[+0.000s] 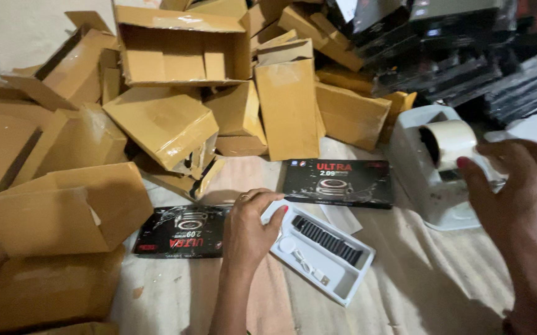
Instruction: The person unpacks a smartwatch box, removes the watch and accessories, then repacks them into a small cardboard shipping box. They fold the box flaps and seal it with packing tape.
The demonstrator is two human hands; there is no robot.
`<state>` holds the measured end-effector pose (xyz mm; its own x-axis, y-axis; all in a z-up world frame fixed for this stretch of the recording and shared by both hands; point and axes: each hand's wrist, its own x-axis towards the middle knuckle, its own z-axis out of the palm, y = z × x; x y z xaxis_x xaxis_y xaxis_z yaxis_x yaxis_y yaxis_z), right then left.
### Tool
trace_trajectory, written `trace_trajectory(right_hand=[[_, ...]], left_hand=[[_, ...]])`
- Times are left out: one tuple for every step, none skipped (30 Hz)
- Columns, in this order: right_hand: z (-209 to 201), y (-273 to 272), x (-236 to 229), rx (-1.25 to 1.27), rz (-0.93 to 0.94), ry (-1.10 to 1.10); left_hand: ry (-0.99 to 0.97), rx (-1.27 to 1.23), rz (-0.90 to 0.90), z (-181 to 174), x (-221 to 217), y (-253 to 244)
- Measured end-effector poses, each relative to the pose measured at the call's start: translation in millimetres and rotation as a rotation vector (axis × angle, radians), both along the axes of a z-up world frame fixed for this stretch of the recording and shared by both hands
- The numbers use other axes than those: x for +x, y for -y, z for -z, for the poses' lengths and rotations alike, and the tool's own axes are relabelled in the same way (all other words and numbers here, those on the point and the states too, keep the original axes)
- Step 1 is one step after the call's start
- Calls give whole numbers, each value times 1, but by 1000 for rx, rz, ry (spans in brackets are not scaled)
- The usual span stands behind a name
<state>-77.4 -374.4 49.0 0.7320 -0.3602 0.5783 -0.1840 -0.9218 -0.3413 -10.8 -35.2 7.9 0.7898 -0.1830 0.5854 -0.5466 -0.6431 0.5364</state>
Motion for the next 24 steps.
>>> trace_trajectory(right_hand=[[3,13,0,-156,82,-29],[8,25,3,-312,163,-57],[13,35,8,-134,167,-217],[19,44,18,50,164,-371],[24,52,25,235,160,-523],[30,59,32,248,135,-482],[34,67,36,262,111,-441],[40,73,38,279,89,-407],[46,77,39,335,65,-361],[50,81,39,388,44,-312],[54,83,39,440,24,-263],[56,85,39,535,-47,-177],[59,83,39,629,-119,-90],[62,82,38,720,-192,-8],[63,80,35,755,-199,19],[64,78,33,790,-205,52],[64,78,31,825,-212,84],[64,78,26,669,-217,109],[64,78,21,513,-221,132],[66,77,14,361,-227,150],[69,76,5,432,-217,137],[70,76,-4,500,-205,129],[72,73,-11,568,-194,121],[73,71,-16,619,-217,105]], left_hand=[[54,2,22,-1,-3,10],[111,4,42,-2,-6,22],[68,-5,68,-2,-12,37],[27,-12,90,-3,-18,56],[43,75,147,-5,-22,76],[55,162,196,-6,-28,96],[-45,265,228,-8,-29,120],[-152,371,262,-10,-29,146],[-71,354,281,-13,-28,168],[14,334,301,-16,-25,188],[25,419,278,-19,-18,205],[37,501,256,-24,-8,222],[49,583,234,-27,0,236],[63,584,204,-28,6,244],[78,586,174,-28,13,248],[98,590,144,-28,18,250],[42,539,184,-25,18,251],[-17,488,221,-21,17,248],[-75,437,259,-17,16,247],[5,403,236,-13,14,245],[85,370,212,-9,11,243],[171,334,188,-7,10,241],[267,395,100,-5,8,240],[361,453,3,-5,6,240]])
